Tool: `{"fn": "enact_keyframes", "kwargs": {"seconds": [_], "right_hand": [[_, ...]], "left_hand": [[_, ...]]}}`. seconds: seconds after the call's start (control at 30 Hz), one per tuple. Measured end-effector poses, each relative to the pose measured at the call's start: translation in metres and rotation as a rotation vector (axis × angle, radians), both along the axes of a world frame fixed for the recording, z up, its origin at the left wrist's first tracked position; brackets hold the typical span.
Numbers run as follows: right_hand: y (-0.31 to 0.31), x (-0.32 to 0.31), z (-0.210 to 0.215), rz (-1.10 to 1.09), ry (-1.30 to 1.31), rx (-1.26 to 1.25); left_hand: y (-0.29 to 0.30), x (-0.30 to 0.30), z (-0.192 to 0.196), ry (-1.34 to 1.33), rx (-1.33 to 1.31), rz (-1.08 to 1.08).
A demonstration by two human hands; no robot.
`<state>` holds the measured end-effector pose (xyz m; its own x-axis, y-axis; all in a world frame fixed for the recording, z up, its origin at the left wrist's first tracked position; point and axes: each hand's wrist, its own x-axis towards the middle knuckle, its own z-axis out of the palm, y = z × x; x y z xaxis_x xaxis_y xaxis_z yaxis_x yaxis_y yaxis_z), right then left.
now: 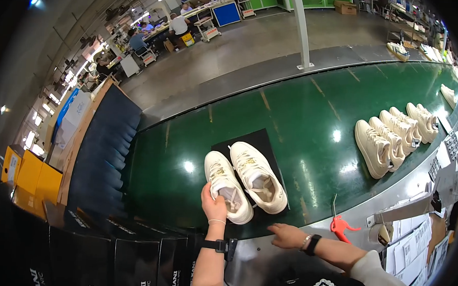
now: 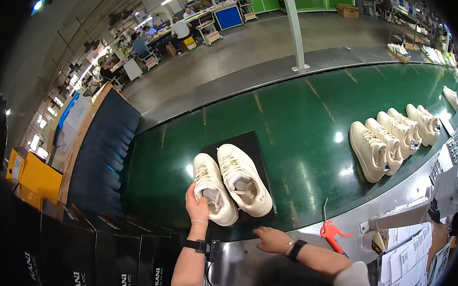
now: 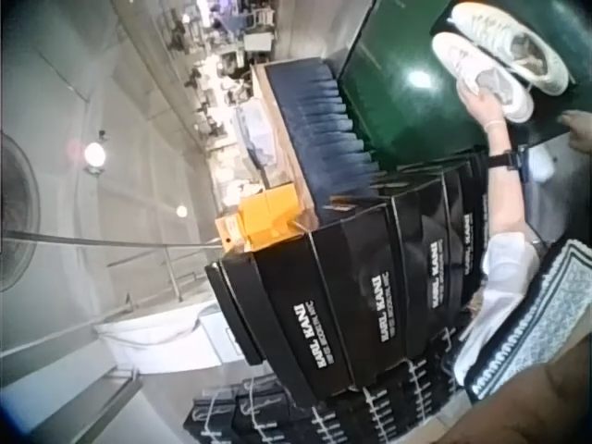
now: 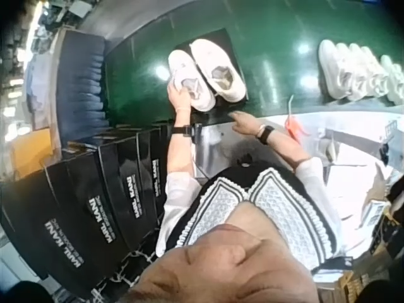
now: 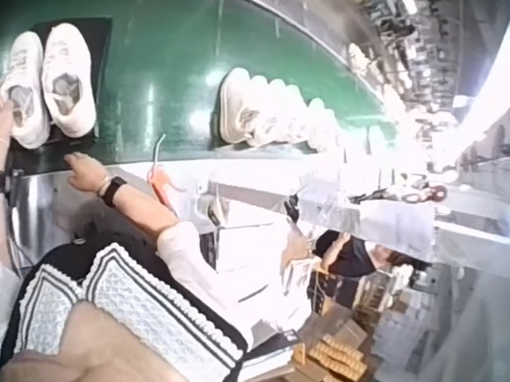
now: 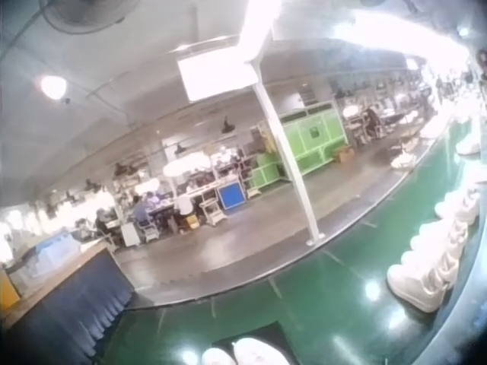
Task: Packing finished shoes into boxes and preparing them for shipment.
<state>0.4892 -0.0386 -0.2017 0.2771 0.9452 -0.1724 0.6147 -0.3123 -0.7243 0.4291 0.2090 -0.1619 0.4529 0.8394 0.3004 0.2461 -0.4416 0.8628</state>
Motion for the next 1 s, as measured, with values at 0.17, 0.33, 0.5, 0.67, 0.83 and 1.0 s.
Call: {"fn": "enact_keyframes", "kwargs": {"seconds": [0.17,0.33,0.5,0.67,0.83,1.0], "right_hand": [[0.070,0.014,-0.006,0.003,-0.036,-0.136],[0.119,0.045,-0.002,-0.071,-0.027,-0.184],[0.087,0.068,-0.011,-0.056,-0.105,0.023],[-0.007,0.068,-0.026,0.022,-0.101,-0.047],[-0.097,0.074,-0.021,-0.179,0.046,-0.050],[-0.130,0.112,0.003,-0.350,0.054,-0.053]], "left_hand": [[0.037,0.013,0.041,0.366,-0.052,0.056],[0.003,0.007,0.118,0.042,-0.014,0.023],[-0.078,-0.118,0.217,0.226,0.916,-0.007],[-0.142,-0.205,0.300,0.538,1.455,0.613],[-0.161,-0.279,0.370,0.702,1.533,1.305],[-0.151,-0.334,0.425,0.894,1.281,0.970]]}}
